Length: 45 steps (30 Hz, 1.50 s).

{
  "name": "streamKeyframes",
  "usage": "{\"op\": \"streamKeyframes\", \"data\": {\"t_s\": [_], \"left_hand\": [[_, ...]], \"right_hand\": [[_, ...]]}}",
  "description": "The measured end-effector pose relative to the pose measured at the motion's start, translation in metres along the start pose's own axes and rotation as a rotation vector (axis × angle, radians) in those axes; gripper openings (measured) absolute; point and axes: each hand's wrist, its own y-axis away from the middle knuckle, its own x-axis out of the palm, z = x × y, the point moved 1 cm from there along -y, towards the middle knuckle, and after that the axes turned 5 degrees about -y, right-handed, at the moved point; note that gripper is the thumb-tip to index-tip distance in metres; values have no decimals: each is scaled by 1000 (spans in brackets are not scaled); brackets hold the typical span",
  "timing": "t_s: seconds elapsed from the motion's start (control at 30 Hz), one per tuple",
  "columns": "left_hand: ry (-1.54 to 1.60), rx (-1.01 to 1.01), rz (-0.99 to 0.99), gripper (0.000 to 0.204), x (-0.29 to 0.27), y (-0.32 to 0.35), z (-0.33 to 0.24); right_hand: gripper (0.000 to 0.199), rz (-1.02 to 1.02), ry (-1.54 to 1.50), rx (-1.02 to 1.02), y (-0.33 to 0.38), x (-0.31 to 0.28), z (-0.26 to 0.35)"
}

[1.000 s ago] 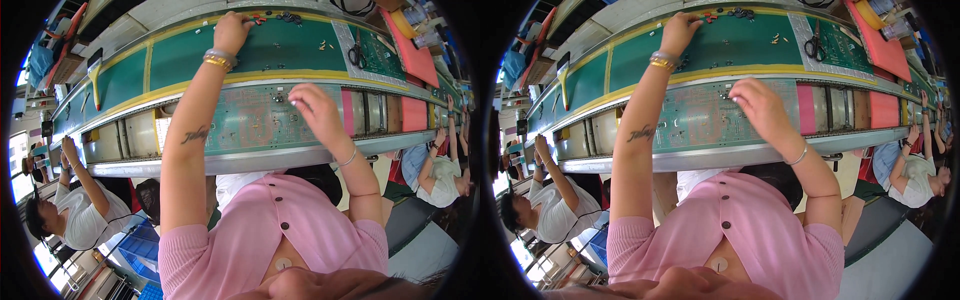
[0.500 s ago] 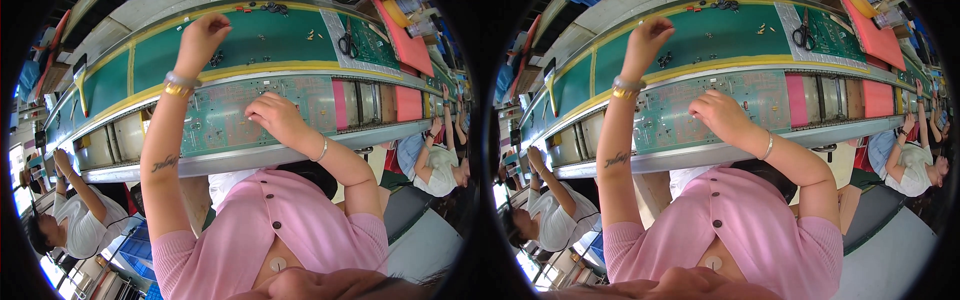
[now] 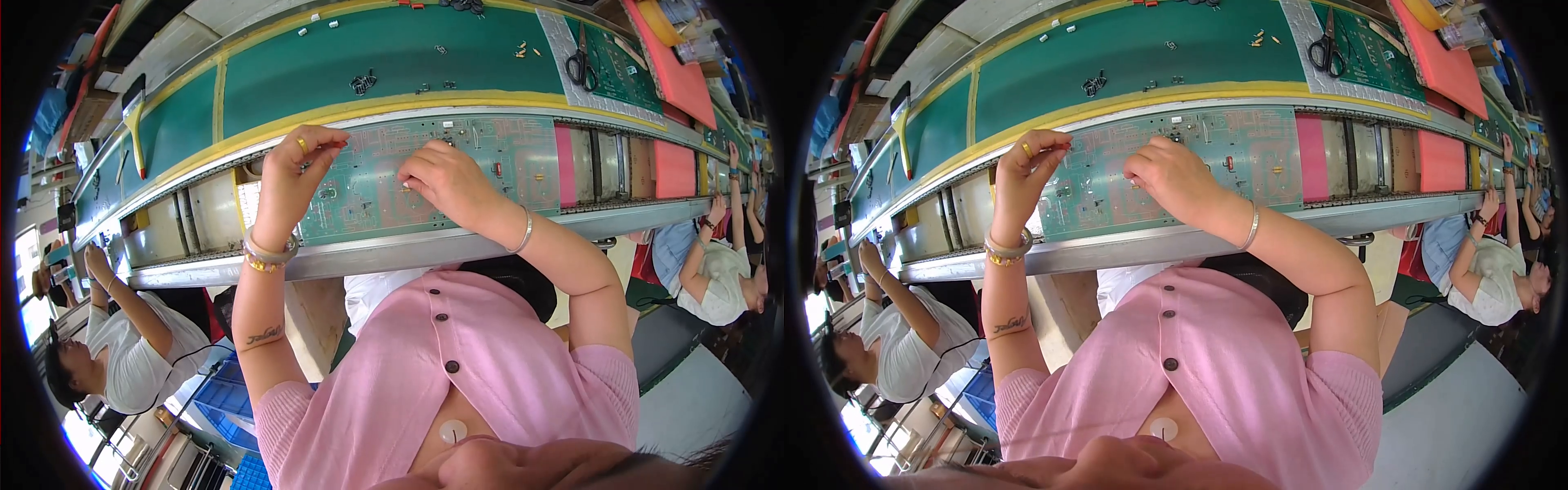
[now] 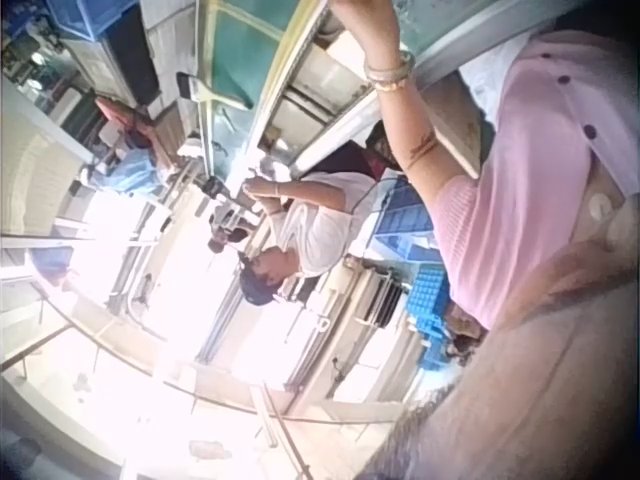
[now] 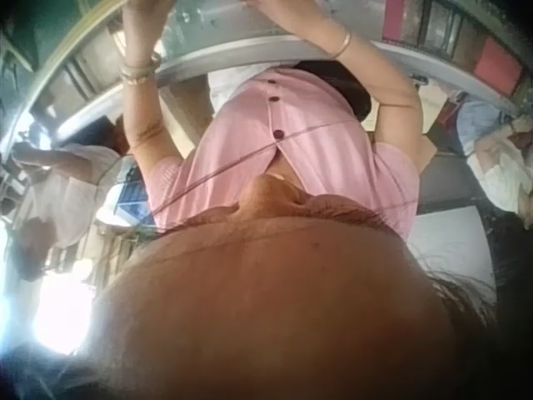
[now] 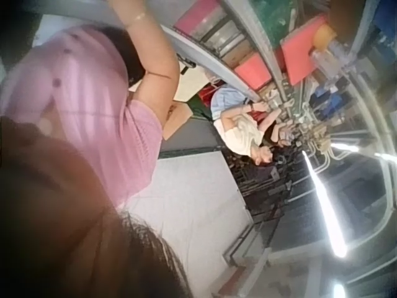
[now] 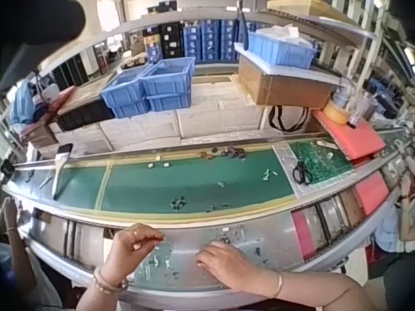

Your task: The person assembles electronic components onto printed circuit boards by hand, taking components from bins and placing them onto PCBs on a conveyor belt.

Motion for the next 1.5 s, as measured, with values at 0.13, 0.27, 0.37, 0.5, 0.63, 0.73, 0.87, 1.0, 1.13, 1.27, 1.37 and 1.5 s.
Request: {"op": "streamKeyframes", "data": {"t_s": [0.13, 0.27, 0.37, 0.5, 0.63, 0.73, 0.87, 1.0, 1.13, 1.27, 1.37, 1.5], "left_hand": [[-35, -10, 11, 21, -1, 13, 1], [-34, -101, 8, 22, -5, 25, 0], [-78, -119, 0, 23, -11, 33, 4], [-202, -148, -8, 23, -15, 39, 9], [-438, 33, -68, 21, -13, 41, 7], [-520, 158, -96, 19, -10, 36, 3], [-547, 252, -8, 21, 3, 28, -6], [-559, 281, 74, 22, 11, 28, -6], [-587, 264, 90, 23, 16, 31, -5], [-598, 272, 89, 24, 17, 31, -4], [-618, 261, 86, 25, 18, 30, -5], [-676, 277, 92, 25, 19, 30, -9]], "right_hand": [[11, 26, 22, -14, -1, 4, -1], [11, 61, 11, -10, 0, 4, -3], [11, 82, 5, -29, 1, 4, -4], [13, 50, -21, -39, 4, -2, -2], [18, -77, -41, -22, 15, -22, 22], [20, -100, -86, -70, 38, -22, 35], [21, -81, -132, -65, 74, -8, 33], [22, -91, -115, -53, 89, 4, 33], [20, -95, -88, -76, 90, 5, 32], [20, -85, -83, -85, 89, 5, 32], [21, -82, -84, -88, 89, 5, 32], [20, -81, -76, -81, 90, 7, 32]]}}
